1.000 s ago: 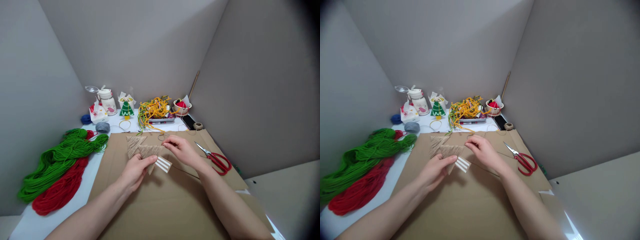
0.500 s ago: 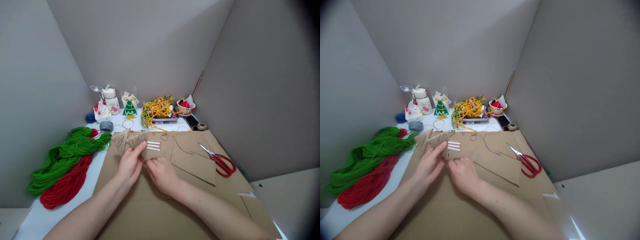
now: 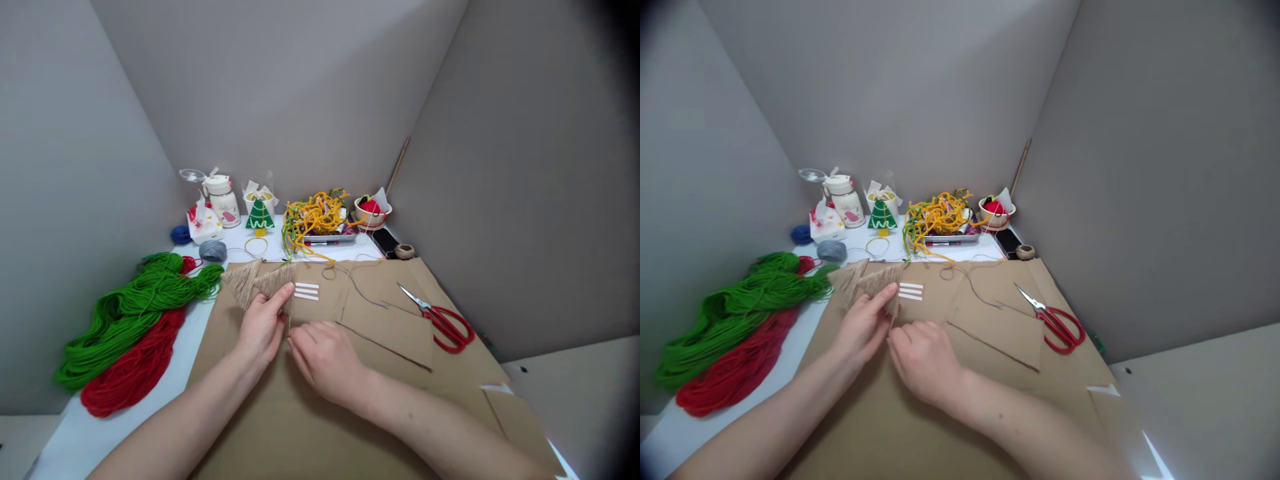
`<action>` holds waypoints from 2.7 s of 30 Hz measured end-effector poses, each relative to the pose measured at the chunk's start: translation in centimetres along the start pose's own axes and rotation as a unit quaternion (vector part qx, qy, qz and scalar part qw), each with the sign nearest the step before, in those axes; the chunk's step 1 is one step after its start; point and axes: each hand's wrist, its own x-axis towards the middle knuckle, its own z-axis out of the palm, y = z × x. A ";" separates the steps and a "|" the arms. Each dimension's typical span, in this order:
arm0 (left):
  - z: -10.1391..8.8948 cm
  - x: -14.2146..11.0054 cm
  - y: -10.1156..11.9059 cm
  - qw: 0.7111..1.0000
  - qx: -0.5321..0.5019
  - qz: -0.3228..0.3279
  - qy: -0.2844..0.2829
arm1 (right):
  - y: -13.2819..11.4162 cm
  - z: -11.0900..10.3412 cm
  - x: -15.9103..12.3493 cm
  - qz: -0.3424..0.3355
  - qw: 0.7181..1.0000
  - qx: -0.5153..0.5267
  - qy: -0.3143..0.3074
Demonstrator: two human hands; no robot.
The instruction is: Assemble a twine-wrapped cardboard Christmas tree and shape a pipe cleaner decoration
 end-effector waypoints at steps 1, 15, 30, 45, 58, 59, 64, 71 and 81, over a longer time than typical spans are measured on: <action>-0.1 0.0 -0.1 1.000 0.012 -0.006 0.007 | 0.1 -0.2 0.1 0.001 1.000 -0.002 -0.001; -0.9 0.0 -1.5 0.989 0.140 -0.049 -0.023 | 5.2 -4.9 1.4 0.105 0.993 0.054 0.030; -0.1 -1.6 -1.1 0.982 0.147 -0.109 -0.051 | 7.5 -5.7 1.5 0.114 0.987 0.101 0.046; 0.0 -1.6 -1.1 0.987 0.097 -0.104 -0.075 | 8.8 -4.0 1.8 0.189 0.929 0.318 -0.022; 0.3 -0.6 0.2 1.000 0.002 0.014 -0.019 | 1.5 1.3 0.5 0.067 0.993 0.017 -0.100; 0.3 -0.5 0.1 1.000 0.000 0.019 -0.015 | 1.1 1.4 0.3 0.057 0.994 0.010 -0.095; 0.1 0.0 -0.2 0.999 -0.006 0.029 -0.017 | 0.2 1.3 -0.2 0.026 0.998 0.010 -0.062; -0.1 0.3 -0.4 0.999 0.000 0.027 -0.035 | 0.2 0.1 0.0 0.025 0.998 0.017 -0.051; -0.3 0.2 -1.1 0.997 0.073 -0.004 -0.003 | 2.0 -1.8 0.5 0.054 0.998 0.018 -0.031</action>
